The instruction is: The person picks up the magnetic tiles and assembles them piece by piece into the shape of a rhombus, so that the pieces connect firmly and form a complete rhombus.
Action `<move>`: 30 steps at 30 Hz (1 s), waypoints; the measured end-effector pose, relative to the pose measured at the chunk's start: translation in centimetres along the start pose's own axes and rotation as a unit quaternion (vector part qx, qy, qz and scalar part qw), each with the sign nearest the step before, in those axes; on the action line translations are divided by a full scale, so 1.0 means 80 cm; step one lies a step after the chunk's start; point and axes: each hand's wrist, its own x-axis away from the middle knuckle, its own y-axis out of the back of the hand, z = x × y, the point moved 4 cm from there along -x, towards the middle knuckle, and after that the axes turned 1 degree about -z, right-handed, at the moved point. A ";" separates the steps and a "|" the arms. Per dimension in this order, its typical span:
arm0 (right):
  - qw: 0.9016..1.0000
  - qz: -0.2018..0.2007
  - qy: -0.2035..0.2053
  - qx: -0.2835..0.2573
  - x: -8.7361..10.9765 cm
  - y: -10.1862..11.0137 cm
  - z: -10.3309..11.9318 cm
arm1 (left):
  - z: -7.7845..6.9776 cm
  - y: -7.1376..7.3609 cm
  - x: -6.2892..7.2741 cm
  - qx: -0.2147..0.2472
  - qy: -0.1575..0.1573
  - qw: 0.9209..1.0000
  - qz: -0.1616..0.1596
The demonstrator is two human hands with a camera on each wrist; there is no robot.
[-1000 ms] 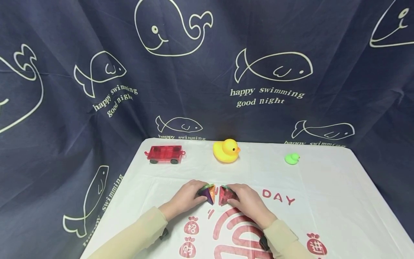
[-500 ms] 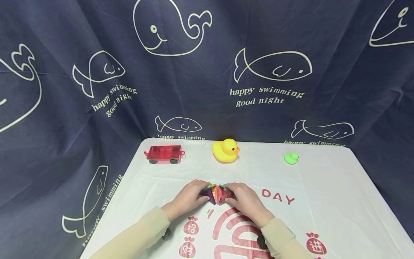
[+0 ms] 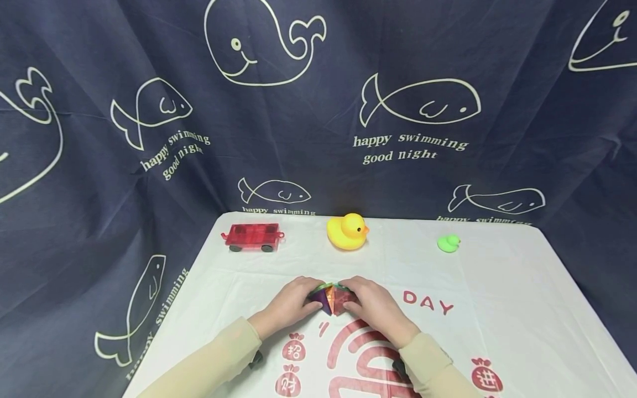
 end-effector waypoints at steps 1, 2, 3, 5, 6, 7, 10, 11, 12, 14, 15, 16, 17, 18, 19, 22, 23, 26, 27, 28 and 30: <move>1.000 0.000 0.003 0.000 -0.001 0.001 0.002 | 0.000 0.000 0.000 0.000 -0.001 1.000 0.000; 1.000 0.000 0.006 0.000 -0.001 0.001 0.003 | 0.000 -0.001 0.000 -0.001 0.000 1.000 0.000; 1.000 0.000 0.008 -0.001 -0.002 0.002 0.005 | 0.000 -0.001 0.000 0.000 0.001 1.000 0.001; 1.000 0.001 0.009 -0.001 -0.002 0.002 0.006 | 0.000 -0.002 0.000 0.000 0.002 1.000 0.002; 1.000 0.002 0.008 -0.001 -0.003 0.002 0.007 | 0.001 -0.002 0.000 0.001 0.003 1.000 0.003; 1.000 0.002 0.007 -0.001 -0.003 0.002 0.007 | 0.001 -0.002 0.000 0.000 0.004 1.000 0.003; 1.000 0.001 0.010 0.002 -0.004 0.000 0.008 | 0.001 -0.002 0.000 0.000 0.004 1.000 0.002; 1.000 0.000 0.015 0.002 -0.004 0.000 0.008 | 0.001 -0.002 0.001 0.000 0.003 1.000 0.002; 1.000 -0.002 0.018 0.003 -0.004 -0.001 0.009 | 0.001 -0.002 0.001 0.000 0.002 1.000 0.001; 1.000 -0.005 0.027 0.002 -0.005 -0.001 0.010 | 0.001 -0.002 0.001 0.000 0.001 1.000 0.001; 1.000 -0.007 0.030 0.001 -0.005 -0.001 0.010 | 0.001 -0.003 0.001 0.000 0.000 1.000 0.001; 0.999 -0.008 0.032 0.001 -0.006 -0.002 0.011 | 0.002 -0.003 0.001 0.000 0.000 1.000 0.000; 0.999 -0.009 0.034 0.001 -0.006 -0.002 0.011 | 0.002 -0.004 0.001 0.000 -0.001 1.000 0.000; 0.999 -0.009 0.034 0.001 -0.006 -0.002 0.012 | 0.002 -0.004 0.001 0.001 -0.001 1.000 0.001; 0.999 -0.009 0.035 0.002 -0.006 -0.002 0.012 | 0.002 -0.004 0.001 0.001 -0.001 1.000 0.000; 0.999 -0.008 0.034 0.004 -0.005 -0.003 0.012 | 0.003 -0.005 0.002 0.001 -0.002 1.000 -0.002; 0.999 -0.006 0.033 0.003 -0.004 -0.003 0.013 | 0.003 -0.005 0.002 0.000 -0.004 1.000 -0.004; 1.000 0.000 0.028 0.003 -0.003 -0.004 0.013 | 0.004 -0.005 0.003 -0.003 -0.007 1.000 -0.005; 1.000 0.002 0.026 0.003 -0.002 -0.004 0.013 | 0.005 -0.005 0.003 -0.004 -0.009 1.000 -0.006; 1.000 0.005 0.024 0.003 -0.001 -0.004 0.013 | 0.005 -0.005 0.004 -0.005 -0.011 1.000 -0.007; 1.000 0.007 0.026 0.007 0.000 -0.003 0.014 | 0.006 -0.004 0.004 -0.005 -0.009 1.000 -0.006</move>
